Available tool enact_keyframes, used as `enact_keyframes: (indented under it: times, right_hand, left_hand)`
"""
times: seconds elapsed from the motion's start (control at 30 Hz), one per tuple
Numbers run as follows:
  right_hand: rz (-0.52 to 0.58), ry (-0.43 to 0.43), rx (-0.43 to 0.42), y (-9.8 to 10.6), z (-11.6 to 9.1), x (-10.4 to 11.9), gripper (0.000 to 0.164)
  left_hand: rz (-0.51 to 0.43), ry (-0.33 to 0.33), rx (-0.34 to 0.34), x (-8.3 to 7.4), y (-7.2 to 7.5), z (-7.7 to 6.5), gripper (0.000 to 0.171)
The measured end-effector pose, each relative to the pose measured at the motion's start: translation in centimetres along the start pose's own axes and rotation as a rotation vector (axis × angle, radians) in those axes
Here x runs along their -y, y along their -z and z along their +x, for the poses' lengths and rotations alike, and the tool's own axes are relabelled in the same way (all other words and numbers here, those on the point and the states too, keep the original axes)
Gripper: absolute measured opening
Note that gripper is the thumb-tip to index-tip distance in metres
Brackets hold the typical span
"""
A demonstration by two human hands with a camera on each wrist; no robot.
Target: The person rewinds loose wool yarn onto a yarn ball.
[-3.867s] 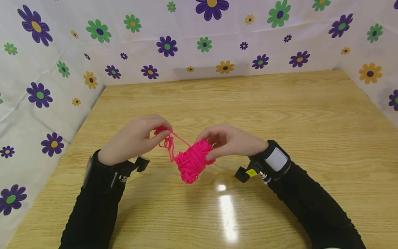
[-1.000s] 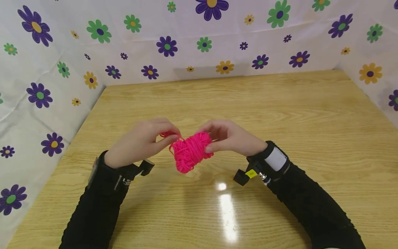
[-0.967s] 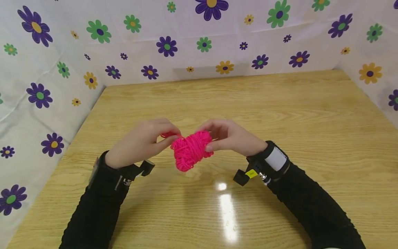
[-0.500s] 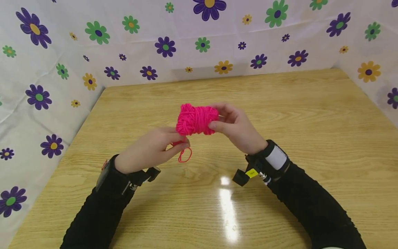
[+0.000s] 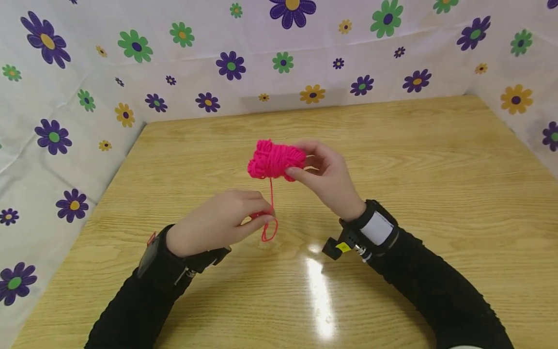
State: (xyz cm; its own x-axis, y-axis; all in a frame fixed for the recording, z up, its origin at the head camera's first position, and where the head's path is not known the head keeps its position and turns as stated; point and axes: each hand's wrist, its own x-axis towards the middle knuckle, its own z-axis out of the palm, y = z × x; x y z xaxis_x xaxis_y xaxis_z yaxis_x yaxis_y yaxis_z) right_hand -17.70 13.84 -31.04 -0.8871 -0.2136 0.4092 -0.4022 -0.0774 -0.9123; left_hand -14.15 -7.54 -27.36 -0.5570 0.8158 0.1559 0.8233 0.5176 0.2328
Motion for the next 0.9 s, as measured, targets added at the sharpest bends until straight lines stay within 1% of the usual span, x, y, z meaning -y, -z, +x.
enact_keyframes:
  times: [0.2,0.3,0.37,0.5,0.7,0.8,0.9]
  right_hand:
    - [-0.137,0.066,-0.014,-0.5,0.0,-0.9,0.037]
    - [-0.199,0.088,0.021,-0.7,0.0,-1.2,0.037]
    - [-0.238,0.087,0.064,-0.8,-0.1,-1.3,0.037]
    - [-0.311,0.072,0.189,-0.9,-0.2,-1.3,0.037]
    - [-0.372,0.074,0.440,-0.7,-0.3,-1.2,0.034]
    - [-0.374,0.011,0.557,-0.6,-0.3,-1.0,0.032]
    - [-0.332,-0.085,0.659,-0.4,-0.2,-0.8,0.032]
  left_hand:
    - [-0.008,-0.059,-0.014,-0.5,-0.2,0.1,0.009]
    - [-0.007,-0.080,-0.030,-0.6,-0.2,0.0,0.007]
    - [-0.007,-0.091,-0.048,-0.7,-0.2,-0.1,0.007]
    - [-0.005,-0.095,-0.095,-0.7,0.2,-0.4,0.009]
    - [-0.026,-0.048,-0.142,-0.4,1.4,-1.0,0.008]
    - [-0.043,-0.005,-0.145,0.0,2.0,-1.3,0.008]
    - [-0.040,0.039,-0.134,0.5,2.4,-1.4,0.008]
